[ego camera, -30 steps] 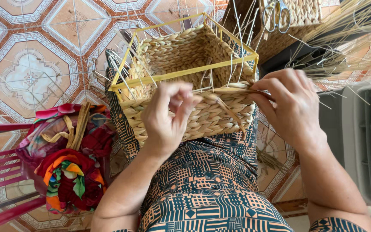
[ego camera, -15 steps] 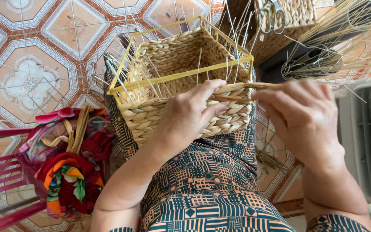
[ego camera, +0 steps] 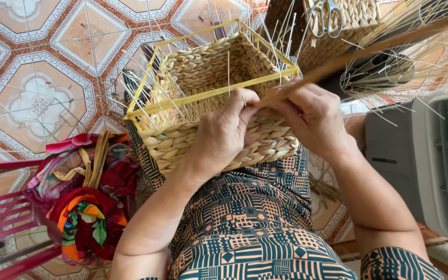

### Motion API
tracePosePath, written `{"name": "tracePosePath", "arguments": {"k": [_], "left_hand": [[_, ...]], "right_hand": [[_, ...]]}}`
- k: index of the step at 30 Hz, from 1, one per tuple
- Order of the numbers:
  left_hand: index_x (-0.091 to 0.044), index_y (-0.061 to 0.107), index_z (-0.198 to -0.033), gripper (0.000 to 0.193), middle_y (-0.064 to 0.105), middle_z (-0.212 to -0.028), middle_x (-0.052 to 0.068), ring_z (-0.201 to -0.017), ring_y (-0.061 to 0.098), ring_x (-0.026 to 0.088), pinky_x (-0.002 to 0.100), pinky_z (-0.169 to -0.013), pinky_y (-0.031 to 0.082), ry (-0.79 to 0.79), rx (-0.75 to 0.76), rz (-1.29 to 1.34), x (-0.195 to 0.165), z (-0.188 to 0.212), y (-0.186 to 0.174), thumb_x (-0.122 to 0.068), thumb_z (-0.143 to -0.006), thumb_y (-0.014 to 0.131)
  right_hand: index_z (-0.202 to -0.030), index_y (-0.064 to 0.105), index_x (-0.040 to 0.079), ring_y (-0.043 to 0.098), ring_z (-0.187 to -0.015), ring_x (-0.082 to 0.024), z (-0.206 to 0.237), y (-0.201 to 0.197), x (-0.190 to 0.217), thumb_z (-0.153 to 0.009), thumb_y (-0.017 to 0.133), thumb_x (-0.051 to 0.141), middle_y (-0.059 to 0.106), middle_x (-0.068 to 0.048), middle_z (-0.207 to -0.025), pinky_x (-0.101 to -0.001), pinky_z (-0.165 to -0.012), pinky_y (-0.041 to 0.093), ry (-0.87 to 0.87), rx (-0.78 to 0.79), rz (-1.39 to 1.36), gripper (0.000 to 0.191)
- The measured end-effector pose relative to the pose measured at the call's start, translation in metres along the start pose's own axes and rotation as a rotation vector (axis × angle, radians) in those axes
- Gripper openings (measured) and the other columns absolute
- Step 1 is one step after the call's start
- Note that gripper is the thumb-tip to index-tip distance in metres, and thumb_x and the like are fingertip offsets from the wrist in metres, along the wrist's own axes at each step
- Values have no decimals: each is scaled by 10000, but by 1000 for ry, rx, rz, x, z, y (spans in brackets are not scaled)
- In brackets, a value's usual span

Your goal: The person weaves a rectangular basket using dried palm leaves, interlacing strands through a yellow frame held on their lap. They trim excess strands with scissors and continue weaving the sides.

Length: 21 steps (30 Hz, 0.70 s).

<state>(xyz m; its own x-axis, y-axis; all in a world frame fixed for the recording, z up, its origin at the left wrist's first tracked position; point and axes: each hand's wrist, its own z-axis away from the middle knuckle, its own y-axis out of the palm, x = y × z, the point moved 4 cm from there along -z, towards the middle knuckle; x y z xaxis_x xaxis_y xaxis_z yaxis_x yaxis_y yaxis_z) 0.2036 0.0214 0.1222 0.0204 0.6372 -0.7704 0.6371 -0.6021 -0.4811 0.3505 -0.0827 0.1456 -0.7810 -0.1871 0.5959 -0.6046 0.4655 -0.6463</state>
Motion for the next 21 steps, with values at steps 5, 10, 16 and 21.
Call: {"name": "tracePosePath", "arguments": {"k": [5, 10, 16, 21], "left_hand": [[-77, 557, -1099, 124, 717, -765, 90, -667, 749, 239, 364, -543, 612, -78, 84, -264, -5, -13, 14, -92, -1046, 668], [-72, 633, -1140, 182, 748, -968, 106, -793, 761, 238, 335, -684, 642, 69, 54, -200, -12, -18, 8, -37, -965, 671], [-145, 709, -1118, 87, 767, -977, 16, -819, 784, 153, 289, -707, 634, -42, -23, 22, -15, -12, 1, -122, -1034, 705], [-84, 665, -1180, 159, 744, -1025, 53, -707, 749, 132, 225, -567, 620, -85, -81, 85, -5, -3, 3, -142, -1032, 678]], "right_hand": [[-1068, 722, 56, 714, -941, -214, 10, -3, 19, -928, 751, -17, 726, -91, -1057, -365, -777, 584, -187, -42, 39, 161], [-1075, 726, 10, 657, -831, -266, 2, -36, 21, -809, 810, 107, 732, -149, -1028, -354, -660, 540, -122, -20, 398, 295], [-1011, 719, 85, 617, -801, -172, 26, -40, -30, -939, 826, 170, 725, -13, -917, -325, -690, 511, 154, 140, 344, 155], [-1046, 691, 68, 610, -891, -208, 36, -30, -51, -967, 799, 146, 702, -37, -1008, -356, -787, 505, 95, 108, 263, 156]]}}
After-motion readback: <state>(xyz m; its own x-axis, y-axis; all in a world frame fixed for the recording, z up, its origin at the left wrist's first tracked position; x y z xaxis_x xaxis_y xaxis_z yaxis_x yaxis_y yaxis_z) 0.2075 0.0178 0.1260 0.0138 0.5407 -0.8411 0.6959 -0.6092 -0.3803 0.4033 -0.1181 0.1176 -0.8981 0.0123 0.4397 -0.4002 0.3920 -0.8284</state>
